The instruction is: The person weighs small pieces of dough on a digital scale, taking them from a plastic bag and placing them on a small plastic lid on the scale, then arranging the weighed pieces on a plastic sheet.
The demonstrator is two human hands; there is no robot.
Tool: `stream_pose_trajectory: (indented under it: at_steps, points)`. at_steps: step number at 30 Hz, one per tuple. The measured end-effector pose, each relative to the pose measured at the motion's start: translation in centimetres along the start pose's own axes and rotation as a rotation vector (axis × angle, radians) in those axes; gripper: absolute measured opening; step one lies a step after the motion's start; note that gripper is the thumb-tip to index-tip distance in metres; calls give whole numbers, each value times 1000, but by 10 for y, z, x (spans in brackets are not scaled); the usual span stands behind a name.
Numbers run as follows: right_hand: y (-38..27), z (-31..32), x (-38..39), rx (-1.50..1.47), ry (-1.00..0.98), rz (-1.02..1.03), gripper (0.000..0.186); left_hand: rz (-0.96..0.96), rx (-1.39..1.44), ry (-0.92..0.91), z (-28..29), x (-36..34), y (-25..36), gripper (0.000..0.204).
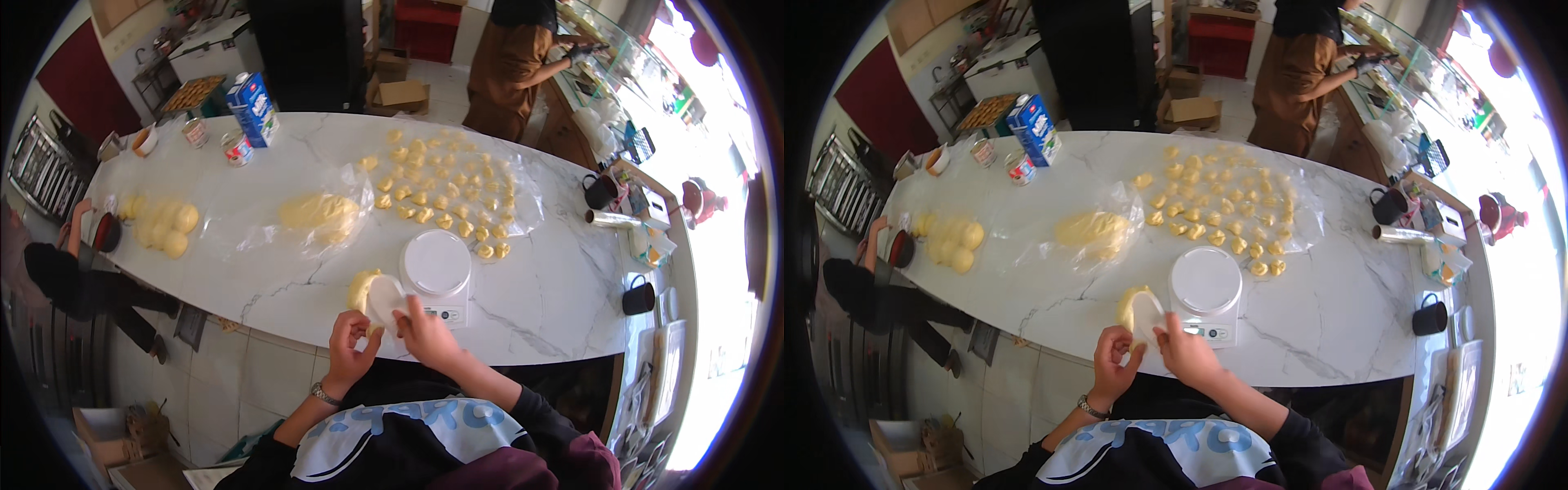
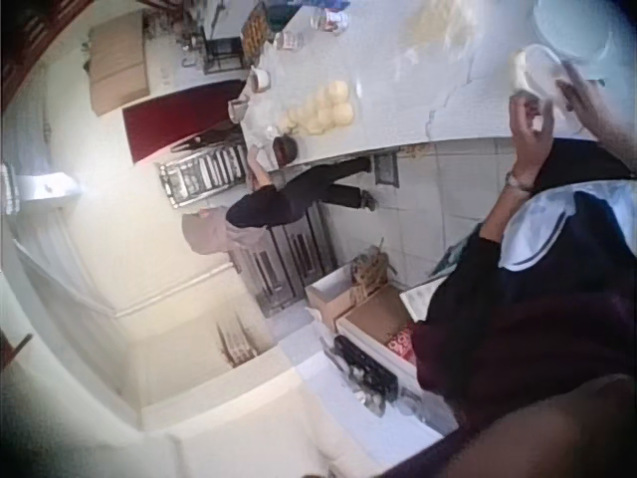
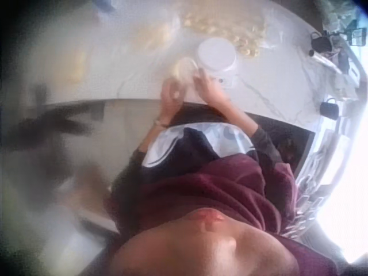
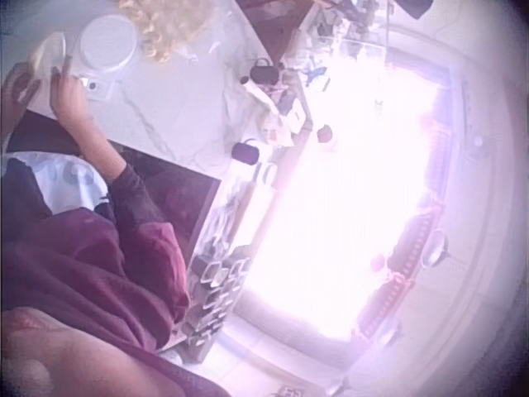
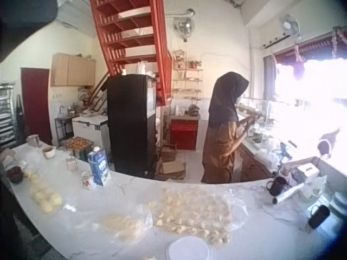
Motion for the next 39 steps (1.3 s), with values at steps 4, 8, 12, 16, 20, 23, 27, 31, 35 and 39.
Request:
stream_pose_trajectory:
  at_steps: [4, 8, 12, 16, 20, 23, 27, 31, 35, 39]
  points:
    - [5, 53, -1, -348, 359, -155, 21, 160, 183, -92, -33, -52, -2, 20]
    - [17, 92, 8, -474, 522, -163, 19, 294, 75, -259, -53, -88, 1, 28]
    - [34, 111, 31, -475, 720, -223, 18, -259, -563, -142, -32, -84, -9, 37]
    - [70, 117, 54, -487, 793, -340, 21, -430, -918, -163, 2, -66, -30, 47]
    - [80, 102, 40, -445, 741, -385, 23, -346, -740, -211, 24, -67, -33, 40]
    - [105, 94, 32, -465, 817, -378, 24, -292, -715, -206, 17, -67, -36, 33]
    - [130, 72, 30, -548, 866, -485, 27, -68, -576, -169, 45, -63, -71, 41]
    - [136, 57, 25, -548, 831, -453, 30, -25, -638, 137, 42, -62, -43, 46]
    - [137, 61, 22, -570, 857, -410, 30, 20, -223, 266, 55, -74, -50, 30]
    - [139, 63, 21, -569, 860, -401, 30, -3, -330, 12, 58, -78, -48, 26]
Point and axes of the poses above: each hand's wrist, its own x-axis away from the middle knuckle, its own z-axis out of the back of the hand, y = z × x, the point moved 1 cm from there along -x, towards the middle knuckle, and after that the axes turned 2 degrees about y, right-handed, at the moved point
